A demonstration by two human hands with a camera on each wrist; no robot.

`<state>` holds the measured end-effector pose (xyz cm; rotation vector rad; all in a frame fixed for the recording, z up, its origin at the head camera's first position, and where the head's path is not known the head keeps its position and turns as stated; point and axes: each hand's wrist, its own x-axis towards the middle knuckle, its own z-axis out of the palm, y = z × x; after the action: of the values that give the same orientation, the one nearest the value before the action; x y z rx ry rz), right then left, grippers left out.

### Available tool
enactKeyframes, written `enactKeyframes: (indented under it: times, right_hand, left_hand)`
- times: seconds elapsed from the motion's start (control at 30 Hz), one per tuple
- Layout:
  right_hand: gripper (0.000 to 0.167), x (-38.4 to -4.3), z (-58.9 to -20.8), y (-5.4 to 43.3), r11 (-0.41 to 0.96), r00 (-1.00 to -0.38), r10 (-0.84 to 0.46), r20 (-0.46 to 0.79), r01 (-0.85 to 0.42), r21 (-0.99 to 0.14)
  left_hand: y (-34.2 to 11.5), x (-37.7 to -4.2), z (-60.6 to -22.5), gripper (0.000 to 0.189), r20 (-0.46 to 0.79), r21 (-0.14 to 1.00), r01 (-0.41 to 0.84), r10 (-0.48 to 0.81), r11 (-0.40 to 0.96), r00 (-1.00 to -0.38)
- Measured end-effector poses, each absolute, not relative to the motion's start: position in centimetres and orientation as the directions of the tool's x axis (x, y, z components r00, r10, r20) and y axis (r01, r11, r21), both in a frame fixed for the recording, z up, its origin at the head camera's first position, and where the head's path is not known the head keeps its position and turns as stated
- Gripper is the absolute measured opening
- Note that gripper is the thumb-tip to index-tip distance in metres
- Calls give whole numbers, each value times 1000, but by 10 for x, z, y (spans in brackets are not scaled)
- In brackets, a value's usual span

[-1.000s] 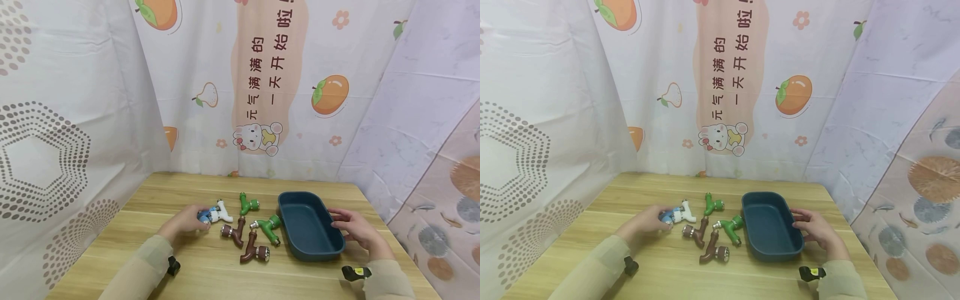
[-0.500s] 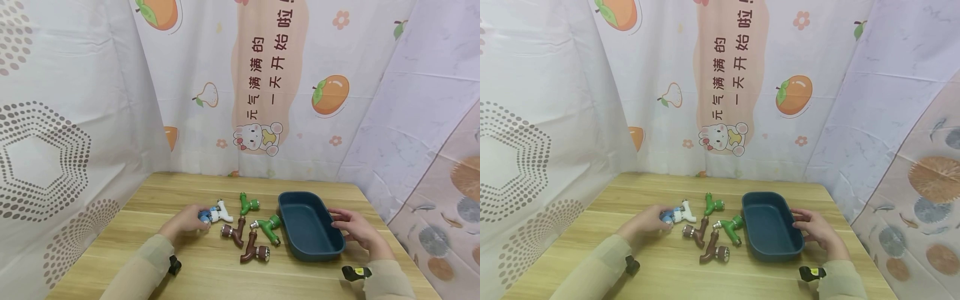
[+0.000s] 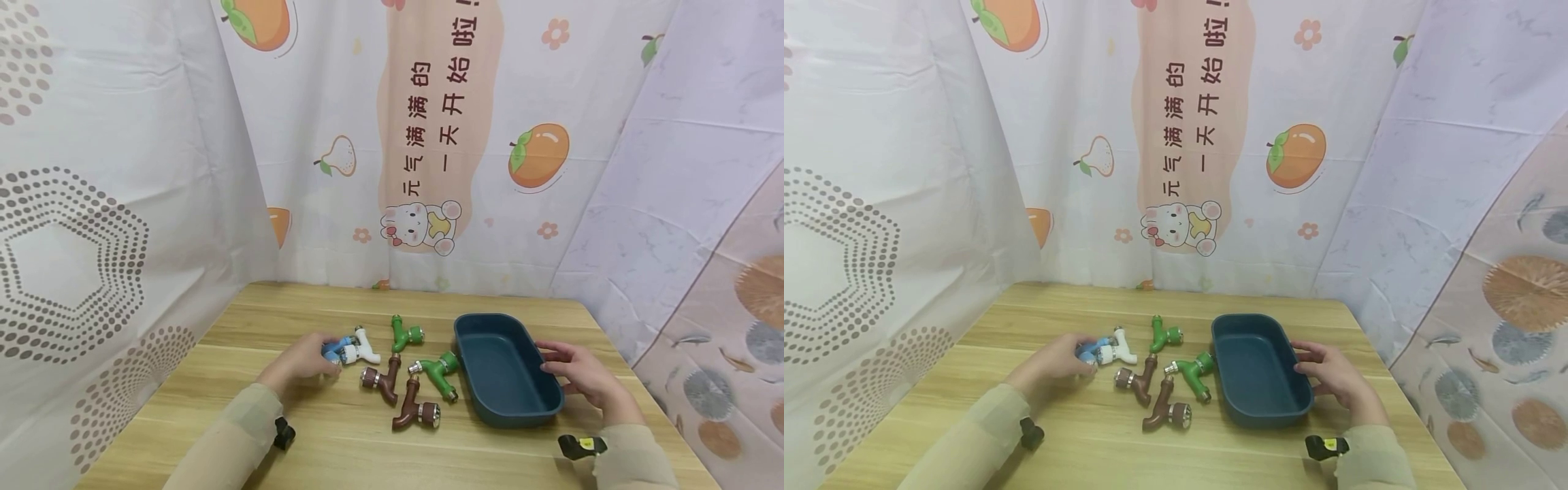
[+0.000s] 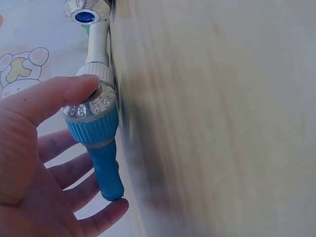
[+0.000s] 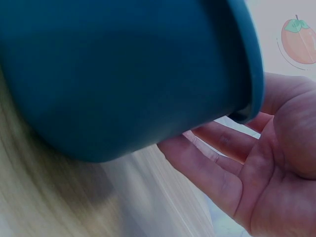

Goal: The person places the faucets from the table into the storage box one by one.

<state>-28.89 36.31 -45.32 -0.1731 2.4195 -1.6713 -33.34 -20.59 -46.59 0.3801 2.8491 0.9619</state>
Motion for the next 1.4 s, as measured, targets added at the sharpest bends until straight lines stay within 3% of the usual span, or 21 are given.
enactKeyframes:
  times: [0.43,1.4]
  right_hand:
    - [63,-289,-454,363,359,-975,-200,-98,20,-933]
    - [64,-289,-453,363,358,-972,-214,-98,15,-933]
  left_hand:
    - [-209,-336,-459,81,6,643,197,253,740,-967]
    - [-192,-342,-444,69,82,596,273,281,755,-956]
